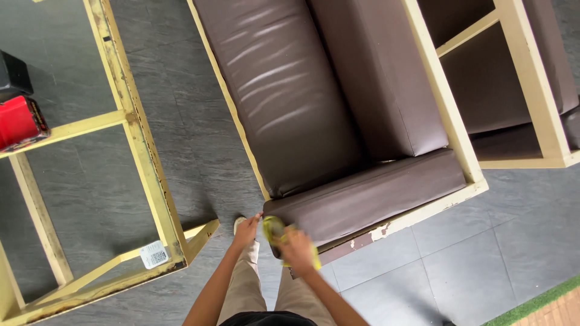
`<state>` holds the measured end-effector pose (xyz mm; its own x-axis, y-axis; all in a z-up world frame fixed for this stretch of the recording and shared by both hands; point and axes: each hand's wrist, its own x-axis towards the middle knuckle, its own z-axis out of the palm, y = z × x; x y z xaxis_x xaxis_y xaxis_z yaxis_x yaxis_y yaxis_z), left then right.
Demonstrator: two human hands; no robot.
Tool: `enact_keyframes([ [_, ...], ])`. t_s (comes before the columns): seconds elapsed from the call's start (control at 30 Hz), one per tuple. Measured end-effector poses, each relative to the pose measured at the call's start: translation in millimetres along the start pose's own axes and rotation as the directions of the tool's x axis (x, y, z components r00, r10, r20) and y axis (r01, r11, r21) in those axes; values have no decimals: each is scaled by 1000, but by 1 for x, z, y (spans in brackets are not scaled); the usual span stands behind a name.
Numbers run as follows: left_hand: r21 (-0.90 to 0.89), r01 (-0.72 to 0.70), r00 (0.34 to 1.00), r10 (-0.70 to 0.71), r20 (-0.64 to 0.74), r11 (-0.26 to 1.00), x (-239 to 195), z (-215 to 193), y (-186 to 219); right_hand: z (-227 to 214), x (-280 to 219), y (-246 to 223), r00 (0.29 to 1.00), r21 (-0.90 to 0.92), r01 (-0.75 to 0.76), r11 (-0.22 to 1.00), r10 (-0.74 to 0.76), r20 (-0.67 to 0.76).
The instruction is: The person wipes the brown cushions and wooden frame of a sofa with a yellow cloth. They then move to a wooden shelf, wiping its frame and cleaning a black tissue box and a red tray before placing them back.
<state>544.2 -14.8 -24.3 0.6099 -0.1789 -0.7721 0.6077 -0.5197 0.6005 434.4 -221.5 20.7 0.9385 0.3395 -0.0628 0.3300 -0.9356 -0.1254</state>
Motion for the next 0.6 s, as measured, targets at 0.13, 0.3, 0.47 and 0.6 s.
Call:
enact_keyframes([
  [0.13, 166, -118, 993, 119, 8, 979, -7, 0, 6, 83, -84, 200, 875, 11, -380, 925, 363, -319],
  [0.3, 173, -161, 987, 161, 13, 972, -10, -8, 16, -43, -90, 318, 335, -38, -940, 340, 937, 99],
  [0.47, 260, -190, 982, 189, 30, 947, -6, -3, 13, -13, -82, 274, 422, 174, -886, 429, 903, -78],
  [0.6, 194, -148, 987, 131, 97, 970, -26, -12, 44, 78, -96, 118, 729, -165, -659, 734, 569, -380],
])
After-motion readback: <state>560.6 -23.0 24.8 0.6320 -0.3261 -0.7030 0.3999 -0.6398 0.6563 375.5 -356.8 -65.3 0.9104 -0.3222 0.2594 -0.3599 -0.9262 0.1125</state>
